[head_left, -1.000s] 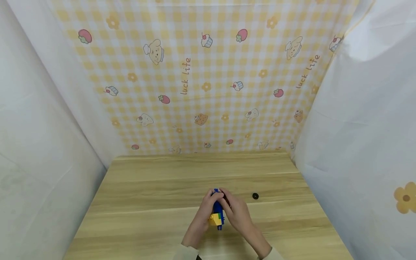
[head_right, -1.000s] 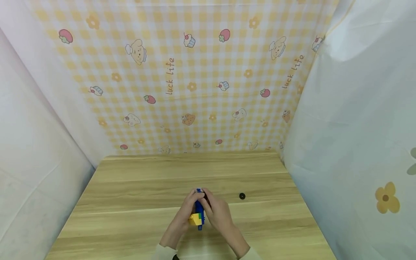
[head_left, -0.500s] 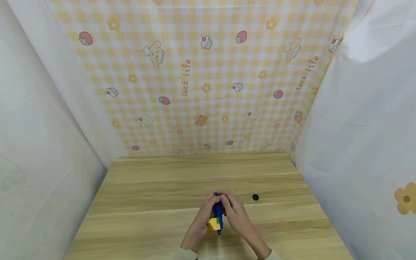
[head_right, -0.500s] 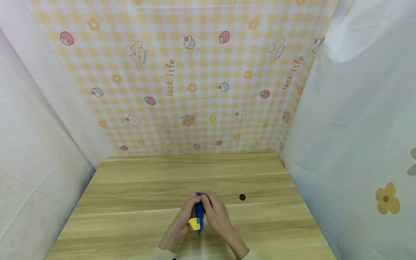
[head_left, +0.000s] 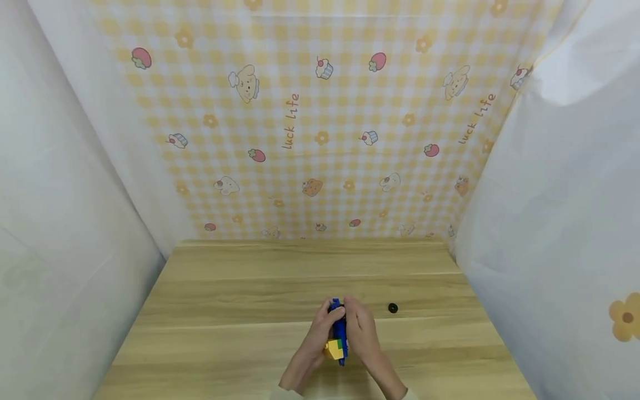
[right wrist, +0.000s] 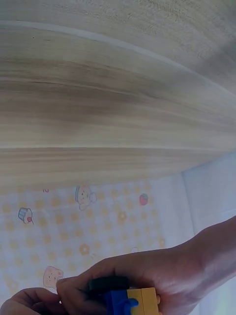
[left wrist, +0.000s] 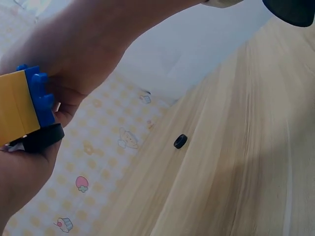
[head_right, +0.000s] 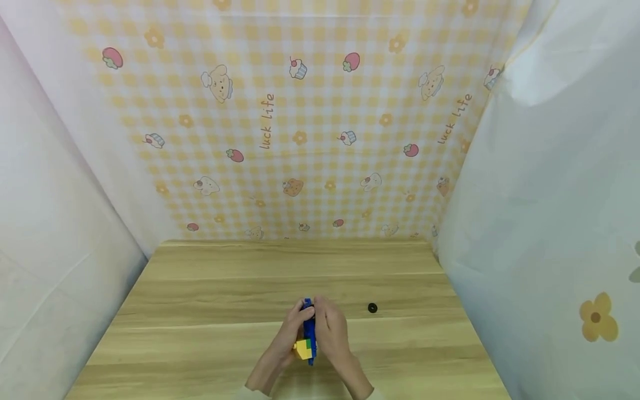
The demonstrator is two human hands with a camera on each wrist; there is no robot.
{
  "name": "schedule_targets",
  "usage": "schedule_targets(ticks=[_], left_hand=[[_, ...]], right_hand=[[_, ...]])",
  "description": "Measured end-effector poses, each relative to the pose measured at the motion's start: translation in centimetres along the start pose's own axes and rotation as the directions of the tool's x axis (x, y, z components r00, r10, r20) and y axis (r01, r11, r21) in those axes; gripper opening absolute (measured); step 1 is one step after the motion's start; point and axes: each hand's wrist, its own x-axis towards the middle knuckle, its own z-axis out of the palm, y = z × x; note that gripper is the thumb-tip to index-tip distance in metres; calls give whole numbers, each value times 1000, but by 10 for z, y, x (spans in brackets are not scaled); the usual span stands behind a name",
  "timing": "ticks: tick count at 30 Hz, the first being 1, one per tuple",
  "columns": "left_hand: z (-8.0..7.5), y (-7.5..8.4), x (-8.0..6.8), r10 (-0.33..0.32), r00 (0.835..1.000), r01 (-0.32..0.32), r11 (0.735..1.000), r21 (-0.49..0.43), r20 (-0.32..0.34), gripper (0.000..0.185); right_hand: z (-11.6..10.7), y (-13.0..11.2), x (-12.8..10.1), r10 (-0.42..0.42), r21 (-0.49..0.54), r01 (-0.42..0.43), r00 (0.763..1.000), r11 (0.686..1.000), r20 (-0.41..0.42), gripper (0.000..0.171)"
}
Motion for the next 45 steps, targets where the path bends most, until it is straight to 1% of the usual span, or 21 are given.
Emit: schedule_targets(ticks=[3,5,8,10,13,18,20,25,29,32,35,38,40,41,44,45], left_hand=[[-1,1,-2,21,999,-20,1000,-20,49,21],[-1,2,-3,29,996,-27,999,-30,86,18],[-1,4,-5,25,991,-20,999,-39,132,14],[0,6,-6,14,988,-8,999,-40,151,11],[2,10,-8,16,984,-11,1000,-29,175,9],[7,17,-12,56,975,-61,998,15,216,9],[9,19,-13,63,970,-67,998,9,236,9],[9,21,-14,61,960,-58,998,-19,274,9],[9,20,-15,80,956,-82,997,-6,281,9],[9,17,-14,103,956,-105,994,-7,275,10],[7,11,-11,92,965,-92,996,-13,245,11],[4,3,-7,66,976,-67,998,-4,206,13],[3,-1,-6,51,982,-53,999,5,184,15],[3,-1,-7,46,982,-49,999,8,182,15],[5,3,-9,41,980,-44,999,10,194,11],[6,6,-10,43,978,-46,999,9,202,10]], right_hand=[[2,0,0,-72,-32,71,997,997,-20,38],[3,0,-1,-133,-62,130,990,990,-42,35],[5,-1,-3,-206,-98,198,976,975,-76,34],[5,-1,-4,-234,-113,223,968,968,-89,33],[5,-1,-5,-243,-134,230,966,964,-90,32],[5,1,-8,-263,-172,244,960,954,-99,33],[5,2,-9,-273,-165,254,956,953,-103,34],[7,2,-10,-281,-148,265,955,953,-100,32],[8,-2,-12,-267,-134,252,958,958,-106,30],[6,-13,-13,-245,-114,233,963,966,-107,30],[3,-26,-13,-230,-112,219,968,969,-103,28],[2,-34,-13,-213,-107,203,972,973,-96,28],[2,-33,-14,-191,-94,183,977,979,-97,29],[2,-28,-15,-177,-84,169,979,982,-97,29],[4,-13,-16,-151,-68,144,983,987,-104,31],[5,-8,-16,-159,-73,151,981,986,-108,32]])
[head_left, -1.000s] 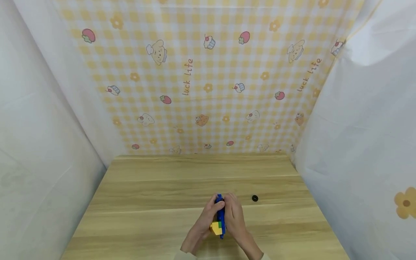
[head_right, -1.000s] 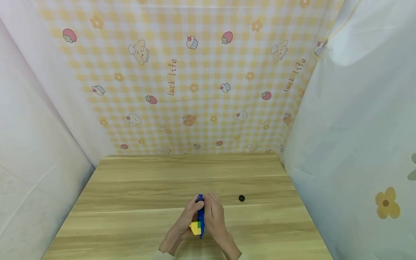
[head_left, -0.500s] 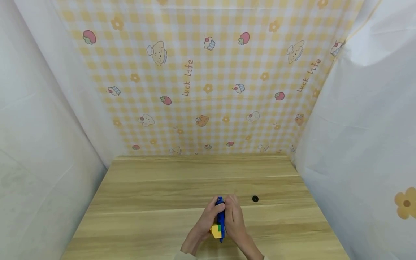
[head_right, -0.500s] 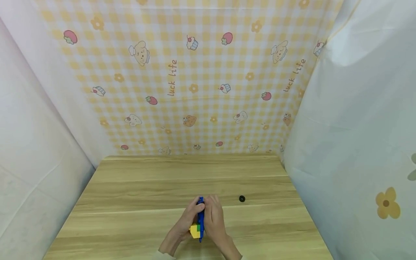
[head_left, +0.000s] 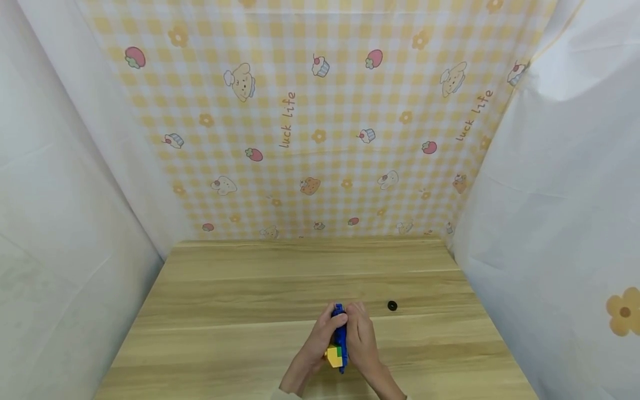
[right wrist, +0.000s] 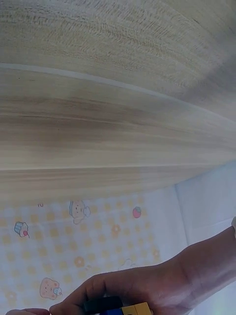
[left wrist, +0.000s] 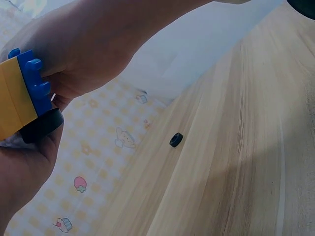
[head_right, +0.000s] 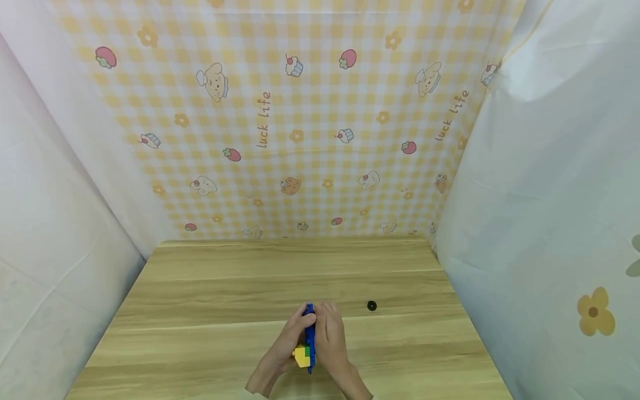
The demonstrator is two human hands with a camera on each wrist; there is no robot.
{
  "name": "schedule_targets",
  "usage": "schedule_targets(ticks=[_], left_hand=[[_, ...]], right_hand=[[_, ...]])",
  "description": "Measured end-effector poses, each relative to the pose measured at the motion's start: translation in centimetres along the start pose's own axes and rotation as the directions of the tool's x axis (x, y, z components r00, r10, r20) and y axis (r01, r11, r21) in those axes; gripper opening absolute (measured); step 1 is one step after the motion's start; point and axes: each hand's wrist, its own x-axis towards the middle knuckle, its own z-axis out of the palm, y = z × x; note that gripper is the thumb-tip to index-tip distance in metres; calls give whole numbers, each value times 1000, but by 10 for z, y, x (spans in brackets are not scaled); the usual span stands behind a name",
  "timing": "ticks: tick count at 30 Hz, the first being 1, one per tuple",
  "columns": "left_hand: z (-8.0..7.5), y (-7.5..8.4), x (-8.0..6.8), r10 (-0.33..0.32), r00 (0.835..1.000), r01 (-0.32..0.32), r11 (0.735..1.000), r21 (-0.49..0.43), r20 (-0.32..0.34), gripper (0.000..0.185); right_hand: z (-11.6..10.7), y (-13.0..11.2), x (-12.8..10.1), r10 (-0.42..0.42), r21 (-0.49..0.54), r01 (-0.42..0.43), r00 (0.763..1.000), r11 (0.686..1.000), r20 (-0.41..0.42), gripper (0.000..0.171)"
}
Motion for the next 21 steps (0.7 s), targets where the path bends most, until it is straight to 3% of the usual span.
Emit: schedule_targets(ticks=[3,11,21], left_hand=[[0,3,0,-7,1000,7,1000,3,2,9],[-4,-9,4,-27,999,28,999,25,-45,15],[-5,-11,4,-16,1000,17,999,32,-18,20]], right_hand=[[2,10,-1,-9,-16,9,1000,1000,-12,34],[1,11,-2,-15,-45,13,999,999,-41,37],[1,13,-3,9,-26,-10,999,1000,-49,38]])
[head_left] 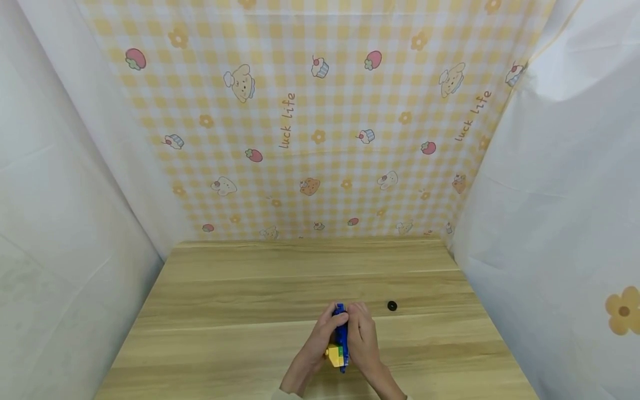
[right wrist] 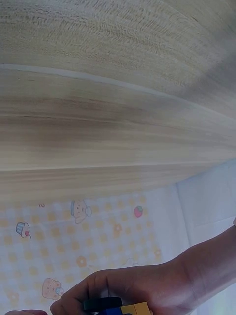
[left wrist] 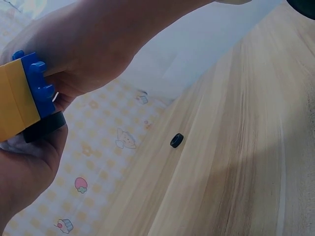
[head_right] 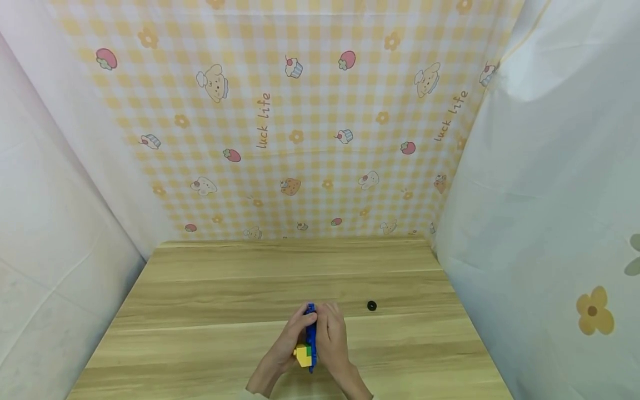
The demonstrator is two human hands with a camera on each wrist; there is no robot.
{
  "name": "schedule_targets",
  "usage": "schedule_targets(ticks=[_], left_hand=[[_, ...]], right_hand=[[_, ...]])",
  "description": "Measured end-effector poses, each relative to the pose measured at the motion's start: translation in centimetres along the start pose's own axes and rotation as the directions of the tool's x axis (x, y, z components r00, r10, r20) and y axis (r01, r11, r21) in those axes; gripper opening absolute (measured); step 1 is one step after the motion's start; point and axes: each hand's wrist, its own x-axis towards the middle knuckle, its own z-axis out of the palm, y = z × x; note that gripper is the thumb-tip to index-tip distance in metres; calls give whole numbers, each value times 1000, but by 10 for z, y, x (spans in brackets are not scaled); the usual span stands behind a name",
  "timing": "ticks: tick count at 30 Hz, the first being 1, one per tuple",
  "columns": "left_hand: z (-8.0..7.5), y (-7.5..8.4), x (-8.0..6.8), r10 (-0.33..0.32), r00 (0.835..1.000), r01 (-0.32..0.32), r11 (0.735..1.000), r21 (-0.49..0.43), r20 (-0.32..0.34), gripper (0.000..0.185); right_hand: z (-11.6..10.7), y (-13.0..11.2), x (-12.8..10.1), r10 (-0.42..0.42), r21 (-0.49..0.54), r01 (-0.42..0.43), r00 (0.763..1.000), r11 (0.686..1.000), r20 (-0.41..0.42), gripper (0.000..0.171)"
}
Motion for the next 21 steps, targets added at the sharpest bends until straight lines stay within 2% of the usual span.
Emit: schedule_targets(ticks=[4,11,16,21], left_hand=[[-1,-2,0,-6,1000,6,1000,0,1,20],[-1,-3,1,7,1000,-7,1000,8,-10,18],[0,-1,0,7,1000,-7,1000,-2,-10,14],[4,7,-3,-7,1000,7,1000,10,-18,11]], right_hand=[[-1,-3,1,-2,5,2,1000,1000,1,38],[-7,-31,4,-17,29,17,1000,999,-3,36],[-8,-34,5,-1,29,1,1000,1000,-3,36],[-8,-33,4,14,26,-14,1000,1000,0,37]])
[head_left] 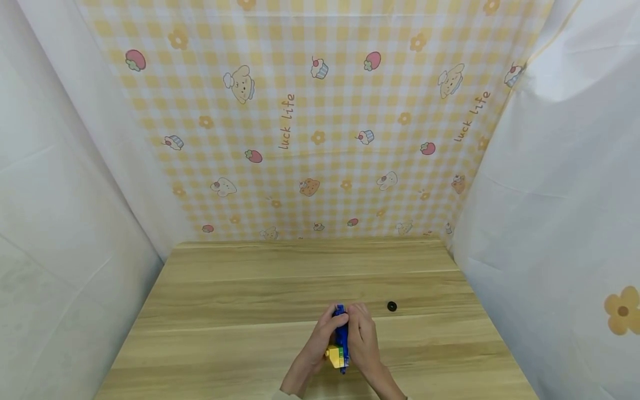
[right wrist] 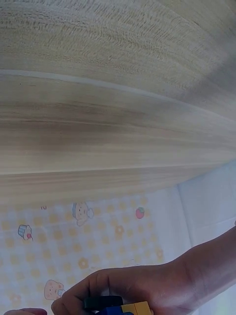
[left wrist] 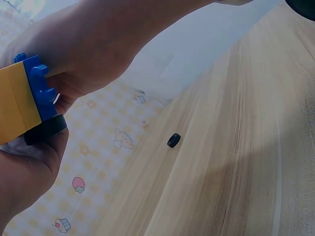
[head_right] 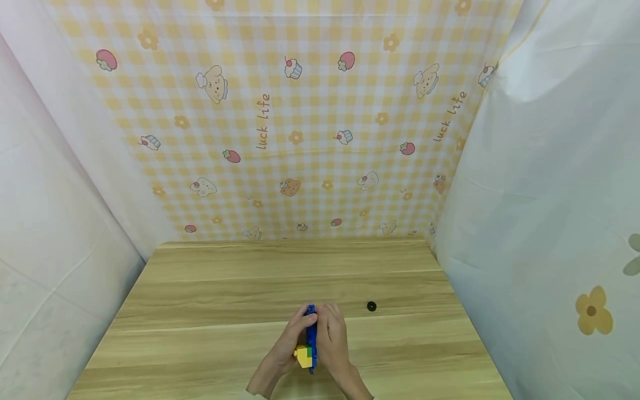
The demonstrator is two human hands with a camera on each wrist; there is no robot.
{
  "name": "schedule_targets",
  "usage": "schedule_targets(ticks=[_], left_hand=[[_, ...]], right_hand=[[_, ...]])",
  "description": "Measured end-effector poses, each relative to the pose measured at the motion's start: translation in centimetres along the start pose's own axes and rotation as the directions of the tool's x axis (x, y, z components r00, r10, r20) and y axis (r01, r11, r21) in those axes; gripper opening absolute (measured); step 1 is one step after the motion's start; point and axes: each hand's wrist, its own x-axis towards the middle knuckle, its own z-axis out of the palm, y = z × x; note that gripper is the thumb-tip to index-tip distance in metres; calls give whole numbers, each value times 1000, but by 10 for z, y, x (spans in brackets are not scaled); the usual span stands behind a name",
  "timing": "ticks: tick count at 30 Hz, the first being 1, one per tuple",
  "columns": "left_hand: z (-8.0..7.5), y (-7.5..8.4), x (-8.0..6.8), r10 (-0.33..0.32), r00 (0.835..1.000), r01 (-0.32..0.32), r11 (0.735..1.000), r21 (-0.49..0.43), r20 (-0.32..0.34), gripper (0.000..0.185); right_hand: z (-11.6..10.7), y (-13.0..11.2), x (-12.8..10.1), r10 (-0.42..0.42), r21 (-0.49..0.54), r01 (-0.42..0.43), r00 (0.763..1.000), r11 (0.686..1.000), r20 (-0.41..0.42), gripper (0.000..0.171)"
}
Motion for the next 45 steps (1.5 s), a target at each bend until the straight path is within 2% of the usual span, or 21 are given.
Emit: schedule_targets(ticks=[7,11,14,16,18,21,24,28,33,35,37,39,41,45], left_hand=[[3,7,-2,-17,1000,17,1000,2,6,12],[0,1,0,-20,1000,19,1000,-18,-7,16],[-2,-6,1,-11,1000,11,999,-30,-17,25],[-3,-7,1,-19,1000,18,999,-35,-21,34],[-3,-8,0,-38,999,38,999,-29,-19,42],[-2,-10,-5,-107,994,107,994,-1,-31,50],[1,-14,-9,-152,987,154,988,33,-56,49],[2,-19,-14,-150,986,155,986,65,-74,42],[1,-25,-18,-130,989,136,986,92,-69,38],[0,-26,-18,-127,989,134,987,88,-80,37],[-1,-26,-18,-133,986,142,986,84,-103,36],[-2,-26,-18,-145,981,156,985,76,-129,37],[-3,-25,-18,-157,975,170,983,71,-160,38],[-3,-24,-18,-172,961,189,980,62,-216,40]], right_hand=[[0,2,-1,1,10,-1,1000,1000,-7,36],[1,2,-1,-8,12,8,1000,1000,-22,33],[0,3,-1,28,23,-27,999,999,-25,31],[1,13,-2,47,20,-46,998,999,-33,31],[1,23,-3,56,21,-55,997,998,-47,30],[1,29,-2,42,16,-41,997,999,-70,32],[-3,16,1,42,11,-41,996,999,-82,33],[-6,13,3,68,6,-67,993,998,-102,30],[-7,43,1,92,31,-90,991,995,-94,30],[-10,63,3,120,-13,-121,988,993,-93,30],[-18,84,7,188,-109,-198,978,974,-94,27],[-28,107,12,231,-246,-251,967,936,-107,21],[-40,126,16,278,-394,-301,954,869,-117,19],[-60,152,17,352,-572,-331,933,750,-77,35]])
